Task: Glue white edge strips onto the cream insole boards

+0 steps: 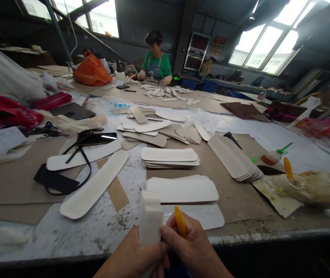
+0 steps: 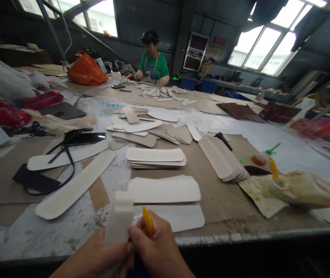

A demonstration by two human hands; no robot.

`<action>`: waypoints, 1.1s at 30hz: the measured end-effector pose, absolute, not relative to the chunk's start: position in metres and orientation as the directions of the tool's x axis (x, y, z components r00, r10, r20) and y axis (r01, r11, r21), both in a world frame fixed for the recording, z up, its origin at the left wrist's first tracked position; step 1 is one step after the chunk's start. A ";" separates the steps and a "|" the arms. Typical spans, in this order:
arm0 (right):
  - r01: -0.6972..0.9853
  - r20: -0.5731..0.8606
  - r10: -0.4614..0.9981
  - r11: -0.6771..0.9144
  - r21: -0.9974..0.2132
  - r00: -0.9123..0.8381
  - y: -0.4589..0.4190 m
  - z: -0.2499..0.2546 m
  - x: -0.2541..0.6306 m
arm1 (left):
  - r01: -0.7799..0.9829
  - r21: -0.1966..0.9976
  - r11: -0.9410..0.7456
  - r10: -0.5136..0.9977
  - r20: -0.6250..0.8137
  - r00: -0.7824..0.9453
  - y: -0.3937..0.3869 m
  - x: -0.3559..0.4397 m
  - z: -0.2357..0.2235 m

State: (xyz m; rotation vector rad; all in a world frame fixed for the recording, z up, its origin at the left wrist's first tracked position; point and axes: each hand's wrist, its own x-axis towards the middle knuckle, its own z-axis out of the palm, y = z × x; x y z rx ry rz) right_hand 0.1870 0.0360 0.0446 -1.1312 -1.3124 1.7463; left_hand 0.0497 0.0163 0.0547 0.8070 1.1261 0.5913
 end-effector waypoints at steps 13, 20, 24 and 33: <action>0.046 -0.234 0.895 -0.234 -0.971 -0.379 0.035 0.055 0.196 | 0.042 0.841 0.539 0.788 -0.521 0.328 0.011 0.058 0.064; 0.006 -0.272 0.876 -0.294 -0.956 -0.398 0.033 0.057 0.195 | 0.077 0.855 0.512 0.781 -0.502 0.372 0.012 0.063 0.060; 0.112 -0.204 0.895 -0.173 -0.979 -0.396 0.032 0.054 0.202 | -0.020 0.835 0.550 0.780 -0.504 0.371 0.008 0.058 0.057; -0.002 -0.239 0.944 -0.246 -0.969 -0.229 0.035 0.039 0.201 | -0.345 0.715 0.608 0.789 -0.592 0.162 0.001 0.060 0.049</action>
